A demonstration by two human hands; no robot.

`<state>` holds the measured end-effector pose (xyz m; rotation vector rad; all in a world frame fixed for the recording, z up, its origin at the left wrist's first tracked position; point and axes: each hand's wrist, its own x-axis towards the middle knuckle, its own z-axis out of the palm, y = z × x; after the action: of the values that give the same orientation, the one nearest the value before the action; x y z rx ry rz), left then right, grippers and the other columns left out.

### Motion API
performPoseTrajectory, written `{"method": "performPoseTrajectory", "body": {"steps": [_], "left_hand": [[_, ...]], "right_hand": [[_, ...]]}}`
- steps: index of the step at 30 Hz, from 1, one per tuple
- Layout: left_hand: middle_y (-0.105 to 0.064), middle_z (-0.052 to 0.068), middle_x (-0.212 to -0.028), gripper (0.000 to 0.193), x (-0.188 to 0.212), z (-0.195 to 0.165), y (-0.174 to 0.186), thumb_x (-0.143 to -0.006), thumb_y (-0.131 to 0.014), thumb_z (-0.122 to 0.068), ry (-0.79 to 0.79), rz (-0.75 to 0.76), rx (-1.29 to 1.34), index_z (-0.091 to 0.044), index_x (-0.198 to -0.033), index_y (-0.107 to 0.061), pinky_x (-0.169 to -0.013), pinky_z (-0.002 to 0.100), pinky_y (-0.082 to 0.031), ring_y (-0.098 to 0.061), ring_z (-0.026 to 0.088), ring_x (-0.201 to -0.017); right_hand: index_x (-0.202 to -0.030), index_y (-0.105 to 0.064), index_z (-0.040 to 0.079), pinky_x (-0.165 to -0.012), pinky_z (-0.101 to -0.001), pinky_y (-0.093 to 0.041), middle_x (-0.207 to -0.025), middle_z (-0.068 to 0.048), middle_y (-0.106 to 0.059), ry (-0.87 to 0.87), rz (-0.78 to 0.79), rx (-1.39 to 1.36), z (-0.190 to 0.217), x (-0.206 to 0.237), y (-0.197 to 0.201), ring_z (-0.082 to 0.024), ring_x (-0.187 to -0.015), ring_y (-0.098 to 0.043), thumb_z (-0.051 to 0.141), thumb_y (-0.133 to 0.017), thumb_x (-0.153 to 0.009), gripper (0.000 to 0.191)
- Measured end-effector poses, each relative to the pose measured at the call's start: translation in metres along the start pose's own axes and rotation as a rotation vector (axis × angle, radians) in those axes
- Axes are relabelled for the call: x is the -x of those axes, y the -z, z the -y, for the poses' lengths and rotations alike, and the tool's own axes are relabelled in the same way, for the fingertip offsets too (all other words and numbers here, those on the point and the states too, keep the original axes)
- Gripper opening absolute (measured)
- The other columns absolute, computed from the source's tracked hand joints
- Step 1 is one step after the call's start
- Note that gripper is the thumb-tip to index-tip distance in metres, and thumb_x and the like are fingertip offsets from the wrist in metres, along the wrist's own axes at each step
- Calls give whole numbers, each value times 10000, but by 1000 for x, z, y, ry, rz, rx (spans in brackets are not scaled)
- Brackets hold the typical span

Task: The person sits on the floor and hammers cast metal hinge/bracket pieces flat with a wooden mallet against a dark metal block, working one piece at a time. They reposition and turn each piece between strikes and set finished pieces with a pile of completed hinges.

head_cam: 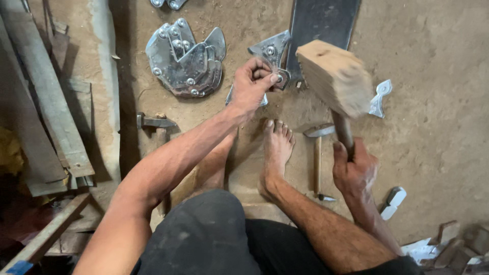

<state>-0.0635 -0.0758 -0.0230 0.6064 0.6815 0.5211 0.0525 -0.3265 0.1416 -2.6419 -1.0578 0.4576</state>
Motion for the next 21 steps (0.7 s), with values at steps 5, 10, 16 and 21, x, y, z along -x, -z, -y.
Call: {"method": "performPoseTrajectory", "body": {"steps": [5, 10, 16, 21], "left_hand": [[-695, 42, -860, 135, 4, -5, -2, -917, -667, 83, -14, 39, -83, -5, -975, -581, -705, 271, -634, -686, 95, -773], [-680, 38, -860, 165, 5, -8, -3, -901, -701, 88, -56, 34, -165, -8, -982, -595, -709, 255, -596, -660, 85, -773], [-675, 19, -812, 159, 6, -14, -3, -889, -710, 81, -106, 34, -273, -15, -950, -599, -675, 227, -543, -640, 70, -747], [-687, 12, -808, 154, 10, -18, -7, -875, -716, 73, -116, 22, -374, -15, -935, -605, -684, 222, -537, -642, 59, -756]], "right_hand": [[-1042, -610, 60, -573, -499, -476, -661, -177, -601, 108, 18, 83, -10, 0, -1, -404, -619, -631, 352, -665, -1024, 297], [-1030, -641, 83, -565, -504, -468, -654, -164, -597, 5, -19, 98, -20, 8, -2, -380, -583, -621, 353, -672, -1032, 272], [-971, -615, 93, -563, -505, -458, -658, -165, -587, 28, 20, 135, -30, 15, -1, -387, -599, -615, 359, -688, -1031, 282], [-948, -574, 88, -483, -450, -488, -569, -111, -582, -73, 26, -2, -31, 15, 2, -316, -507, -574, 375, -643, -980, 297]]}}
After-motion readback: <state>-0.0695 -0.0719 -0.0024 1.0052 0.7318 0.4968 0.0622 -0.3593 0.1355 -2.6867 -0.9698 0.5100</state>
